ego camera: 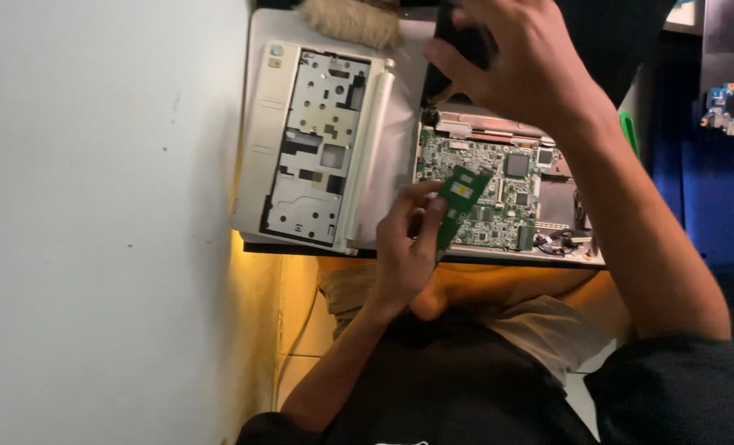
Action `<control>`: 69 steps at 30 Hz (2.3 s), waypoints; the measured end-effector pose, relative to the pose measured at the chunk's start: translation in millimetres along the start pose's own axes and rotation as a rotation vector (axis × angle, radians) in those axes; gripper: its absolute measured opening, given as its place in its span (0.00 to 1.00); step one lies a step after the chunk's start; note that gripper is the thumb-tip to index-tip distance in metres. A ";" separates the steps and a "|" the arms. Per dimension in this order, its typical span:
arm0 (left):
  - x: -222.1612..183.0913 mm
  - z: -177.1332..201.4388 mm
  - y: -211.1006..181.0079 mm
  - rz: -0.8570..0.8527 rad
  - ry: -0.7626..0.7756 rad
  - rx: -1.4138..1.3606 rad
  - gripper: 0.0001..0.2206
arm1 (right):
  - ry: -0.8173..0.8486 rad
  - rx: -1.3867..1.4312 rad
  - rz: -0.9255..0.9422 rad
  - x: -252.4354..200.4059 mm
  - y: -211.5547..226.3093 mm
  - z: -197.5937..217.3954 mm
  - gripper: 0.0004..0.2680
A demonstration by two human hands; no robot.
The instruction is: Cleaning a laptop motherboard with a brush and attempting to install a small internal electronic component.
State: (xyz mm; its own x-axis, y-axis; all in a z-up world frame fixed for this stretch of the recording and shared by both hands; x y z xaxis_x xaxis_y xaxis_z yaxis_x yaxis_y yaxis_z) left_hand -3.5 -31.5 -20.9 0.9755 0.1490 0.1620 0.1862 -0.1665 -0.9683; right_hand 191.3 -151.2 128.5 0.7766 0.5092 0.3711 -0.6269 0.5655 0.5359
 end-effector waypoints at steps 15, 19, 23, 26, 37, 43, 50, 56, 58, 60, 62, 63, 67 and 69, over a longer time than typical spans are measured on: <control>10.2 -87.8 -23.0 -0.241 0.138 0.040 0.11 | -0.128 0.444 -0.552 -270.6 -28.0 32.4 0.10; -12.5 -135.6 -60.6 -0.894 0.315 0.388 0.09 | -0.389 0.554 -0.693 -322.6 -61.7 55.8 0.14; -28.0 -174.7 -70.9 -1.303 0.277 0.493 0.09 | -0.261 0.962 -0.915 -405.7 -101.1 14.9 0.27; -29.3 -182.4 -75.9 -1.286 0.357 0.437 0.07 | -0.342 1.085 -0.924 -420.6 -113.8 6.4 0.12; -4.1 -203.6 -4.8 -0.796 0.795 0.937 0.10 | -0.563 0.956 -1.091 -395.7 -79.5 41.0 0.07; 4.3 -173.7 10.6 -0.452 0.728 0.596 0.06 | -0.424 0.954 -1.089 -383.3 -83.9 41.2 0.04; 7.5 -156.0 2.0 -0.388 0.621 0.363 0.06 | -0.346 0.795 -0.950 -360.0 -78.2 45.2 0.05; 14.2 -141.1 7.4 -0.261 0.514 0.260 0.05 | -0.405 0.693 -0.791 -362.7 -82.4 58.2 0.05; 14.6 -142.3 5.0 -0.244 0.524 0.226 0.04 | -0.366 0.627 -0.789 -358.9 -80.2 63.6 0.06; 15.0 -142.8 3.7 -0.225 0.524 0.193 0.03 | -0.344 0.609 -0.790 -348.7 -78.9 68.2 0.05; 14.3 -141.3 2.4 -0.201 0.520 0.165 0.03 | -0.314 0.597 -0.792 -345.3 -79.9 69.1 0.04; 14.6 -141.3 1.8 -0.195 0.521 0.163 0.03 | -0.292 0.599 -0.797 -346.5 -82.7 68.3 0.05; 16.0 -141.8 -3.1 -0.070 0.617 0.236 0.03 | -0.229 0.586 -0.912 -356.4 -81.5 69.5 0.06; 15.6 -141.3 1.5 -0.092 0.626 0.241 0.04 | -0.218 0.578 -0.957 -356.3 -74.8 78.9 0.06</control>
State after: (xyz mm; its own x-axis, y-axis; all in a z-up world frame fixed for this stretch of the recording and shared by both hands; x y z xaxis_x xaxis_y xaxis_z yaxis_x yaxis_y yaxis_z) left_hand 28.6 -167.1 7.1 0.8544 -0.4529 0.2547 0.3110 0.0532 -0.9489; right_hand -33.5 -426.1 16.0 0.9503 -0.1264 -0.2847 0.3082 0.2487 0.9182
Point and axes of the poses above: each hand's wrist, its own x-axis towards the middle knuckle, its own z-axis out of the back of the hand, y = z × x, the point moved 7 cm from there along x, towards the middle knuckle, and after that the axes turned 11 degrees about -z, right-handed, at the moved point
